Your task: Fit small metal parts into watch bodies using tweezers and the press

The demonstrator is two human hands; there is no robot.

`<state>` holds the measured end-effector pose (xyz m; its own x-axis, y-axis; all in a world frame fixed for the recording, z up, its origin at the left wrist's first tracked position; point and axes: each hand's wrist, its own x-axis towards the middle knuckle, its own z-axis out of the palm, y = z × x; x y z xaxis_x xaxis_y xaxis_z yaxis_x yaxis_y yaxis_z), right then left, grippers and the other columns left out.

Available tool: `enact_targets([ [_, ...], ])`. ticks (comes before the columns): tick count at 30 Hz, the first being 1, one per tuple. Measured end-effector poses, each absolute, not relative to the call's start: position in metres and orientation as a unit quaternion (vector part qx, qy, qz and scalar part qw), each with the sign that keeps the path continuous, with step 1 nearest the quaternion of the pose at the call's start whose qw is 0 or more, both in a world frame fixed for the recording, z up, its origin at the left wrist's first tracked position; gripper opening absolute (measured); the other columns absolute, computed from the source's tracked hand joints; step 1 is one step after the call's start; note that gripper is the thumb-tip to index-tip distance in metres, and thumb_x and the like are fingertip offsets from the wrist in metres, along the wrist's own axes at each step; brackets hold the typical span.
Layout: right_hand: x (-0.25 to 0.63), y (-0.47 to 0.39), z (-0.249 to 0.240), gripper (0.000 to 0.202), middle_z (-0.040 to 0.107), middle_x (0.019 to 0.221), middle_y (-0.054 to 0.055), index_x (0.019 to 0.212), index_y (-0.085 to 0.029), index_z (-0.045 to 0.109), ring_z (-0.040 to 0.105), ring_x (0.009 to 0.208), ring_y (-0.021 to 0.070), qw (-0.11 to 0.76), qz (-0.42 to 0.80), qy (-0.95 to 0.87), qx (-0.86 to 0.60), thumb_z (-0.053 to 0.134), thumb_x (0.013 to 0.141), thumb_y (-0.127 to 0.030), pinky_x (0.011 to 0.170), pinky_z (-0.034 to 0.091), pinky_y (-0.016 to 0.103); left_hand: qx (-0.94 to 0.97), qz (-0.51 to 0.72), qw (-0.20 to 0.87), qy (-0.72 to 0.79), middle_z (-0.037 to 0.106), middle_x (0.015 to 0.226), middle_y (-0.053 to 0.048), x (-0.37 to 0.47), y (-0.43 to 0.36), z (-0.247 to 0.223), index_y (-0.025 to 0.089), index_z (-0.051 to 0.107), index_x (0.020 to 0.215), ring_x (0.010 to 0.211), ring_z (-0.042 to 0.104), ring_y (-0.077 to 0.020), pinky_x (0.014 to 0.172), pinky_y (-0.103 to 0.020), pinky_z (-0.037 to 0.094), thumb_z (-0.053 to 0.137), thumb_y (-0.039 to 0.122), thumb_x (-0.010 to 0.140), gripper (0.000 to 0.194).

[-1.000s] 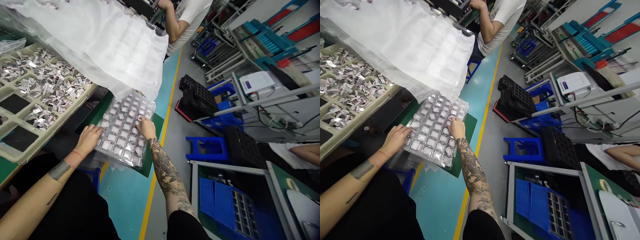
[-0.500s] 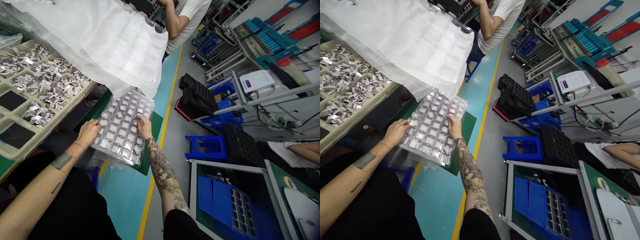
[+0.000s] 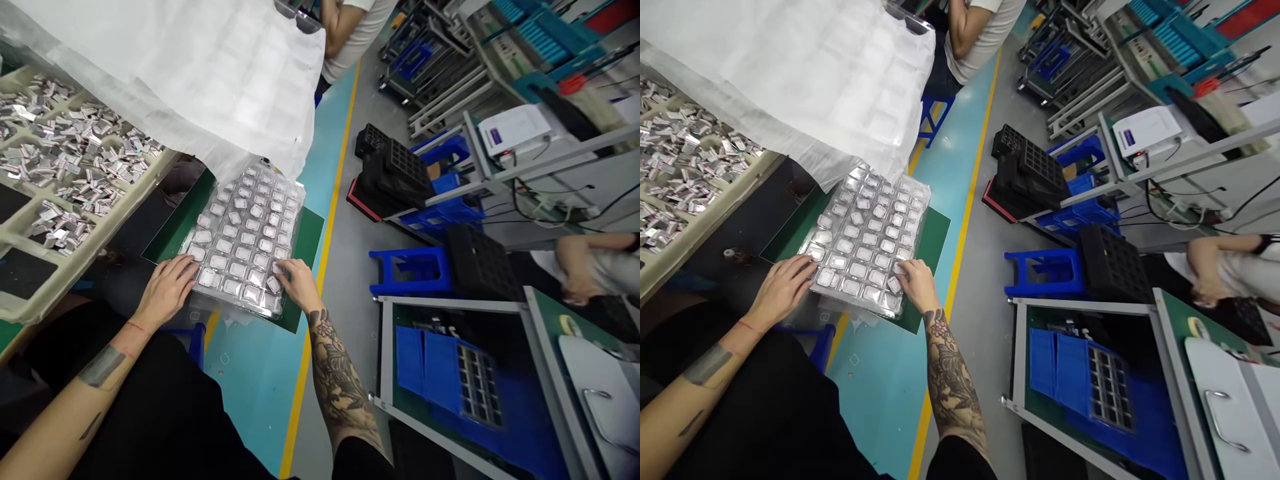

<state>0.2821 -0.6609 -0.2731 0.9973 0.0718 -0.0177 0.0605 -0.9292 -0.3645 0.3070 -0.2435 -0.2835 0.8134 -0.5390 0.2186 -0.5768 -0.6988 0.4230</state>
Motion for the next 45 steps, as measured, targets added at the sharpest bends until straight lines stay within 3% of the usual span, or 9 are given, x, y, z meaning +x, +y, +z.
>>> enact_targets([
  [7, 0.253, -0.643, -0.282, 0.024, 0.077, 0.119, 0.012, 0.124, -0.024, 0.076, 0.064, 0.112, 0.0303, 0.174, 0.012, 0.005, -0.985, 0.064, 0.109, -0.038, 0.099, 0.052, 0.043, 0.922, 0.056, 0.310, -0.224, 0.060, 0.166, -0.016, 0.297, -0.225, -0.292, 0.023, 0.065, 0.154, 0.158, 0.051, -0.0391, 0.130, -0.058, 0.040, 0.055, 0.035, 0.113, 0.044],
  [13, 0.234, -0.637, -0.287, 0.023, 0.077, 0.120, 0.011, 0.121, -0.025, 0.080, 0.065, 0.112, 0.0301, 0.202, 0.014, -0.014, -0.979, 0.064, 0.106, -0.032, 0.101, 0.054, 0.045, 0.911, 0.080, 0.398, -0.069, 0.068, 0.142, -0.019, 0.295, -0.194, -0.308, 0.016, 0.069, 0.143, 0.136, 0.066, -0.0348, 0.122, -0.052, 0.051, 0.052, 0.045, 0.113, 0.045],
  [19, 0.223, -0.630, -0.287, 0.036, 0.071, 0.129, 0.016, 0.129, -0.024, 0.077, 0.067, 0.119, 0.0332, 0.236, -0.050, -0.005, -0.970, 0.053, 0.111, -0.043, 0.105, 0.057, 0.053, 0.914, 0.053, 0.384, -0.115, 0.067, 0.151, -0.016, 0.295, -0.211, -0.310, 0.020, 0.068, 0.150, 0.142, 0.063, -0.0318, 0.124, -0.049, 0.050, 0.058, 0.043, 0.111, 0.047],
  [23, 0.193, -0.601, -0.290, 0.037, 0.069, 0.126, 0.016, 0.129, -0.027, 0.076, 0.065, 0.119, 0.0372, 0.231, -0.067, -0.027, -0.970, 0.066, 0.105, -0.053, 0.103, 0.056, 0.057, 0.916, 0.041, 0.370, -0.147, 0.062, 0.163, -0.016, 0.301, -0.232, -0.313, 0.021, 0.064, 0.156, 0.152, 0.056, -0.0357, 0.129, -0.056, 0.043, 0.053, 0.039, 0.113, 0.048],
  [25, 0.178, -0.586, -0.296, 0.034, 0.070, 0.120, 0.014, 0.130, -0.030, 0.076, 0.066, 0.115, 0.0365, 0.226, -0.055, -0.054, -0.971, 0.067, 0.104, -0.052, 0.098, 0.057, 0.055, 0.915, 0.039, 0.370, -0.153, 0.061, 0.165, -0.015, 0.306, -0.237, -0.317, 0.020, 0.064, 0.157, 0.152, 0.057, -0.0357, 0.130, -0.055, 0.044, 0.049, 0.036, 0.114, 0.049],
  [30, 0.165, -0.563, -0.311, 0.037, 0.066, 0.114, 0.014, 0.140, -0.034, 0.071, 0.064, 0.108, 0.0360, 0.213, -0.068, -0.052, -0.973, 0.048, 0.112, -0.039, 0.092, 0.058, 0.054, 0.911, 0.036, 0.378, -0.160, 0.058, 0.168, -0.016, 0.313, -0.240, -0.328, 0.018, 0.061, 0.160, 0.153, 0.059, -0.0322, 0.130, -0.050, 0.047, 0.045, 0.030, 0.114, 0.050],
  [38, 0.148, -0.560, -0.299, 0.034, 0.067, 0.115, 0.013, 0.139, -0.039, 0.070, 0.067, 0.108, 0.0362, 0.219, -0.090, -0.047, -0.970, 0.054, 0.109, -0.042, 0.091, 0.061, 0.055, 0.909, 0.036, 0.383, -0.161, 0.058, 0.167, -0.017, 0.304, -0.243, -0.326, 0.018, 0.063, 0.158, 0.152, 0.060, -0.0349, 0.130, -0.056, 0.049, 0.047, 0.027, 0.112, 0.049],
  [41, 0.167, -0.550, -0.287, 0.037, 0.065, 0.123, 0.016, 0.141, -0.035, 0.070, 0.065, 0.117, 0.0390, 0.223, -0.112, -0.032, -0.968, 0.053, 0.109, -0.043, 0.099, 0.058, 0.060, 0.909, 0.037, 0.386, -0.155, 0.060, 0.165, -0.015, 0.300, -0.243, -0.323, 0.021, 0.065, 0.156, 0.150, 0.062, -0.0336, 0.129, -0.054, 0.050, 0.052, 0.027, 0.111, 0.048],
  [45, 0.256, -0.524, -0.279, 0.035, 0.069, 0.125, 0.014, 0.136, -0.029, 0.072, 0.064, 0.122, 0.0328, 0.233, -0.090, -0.079, -0.965, 0.049, 0.111, -0.037, 0.107, 0.057, 0.050, 0.907, 0.050, 0.395, -0.140, 0.059, 0.165, -0.014, 0.297, -0.244, -0.311, 0.023, 0.065, 0.156, 0.150, 0.061, -0.0325, 0.129, -0.054, 0.051, 0.054, 0.030, 0.111, 0.047],
])
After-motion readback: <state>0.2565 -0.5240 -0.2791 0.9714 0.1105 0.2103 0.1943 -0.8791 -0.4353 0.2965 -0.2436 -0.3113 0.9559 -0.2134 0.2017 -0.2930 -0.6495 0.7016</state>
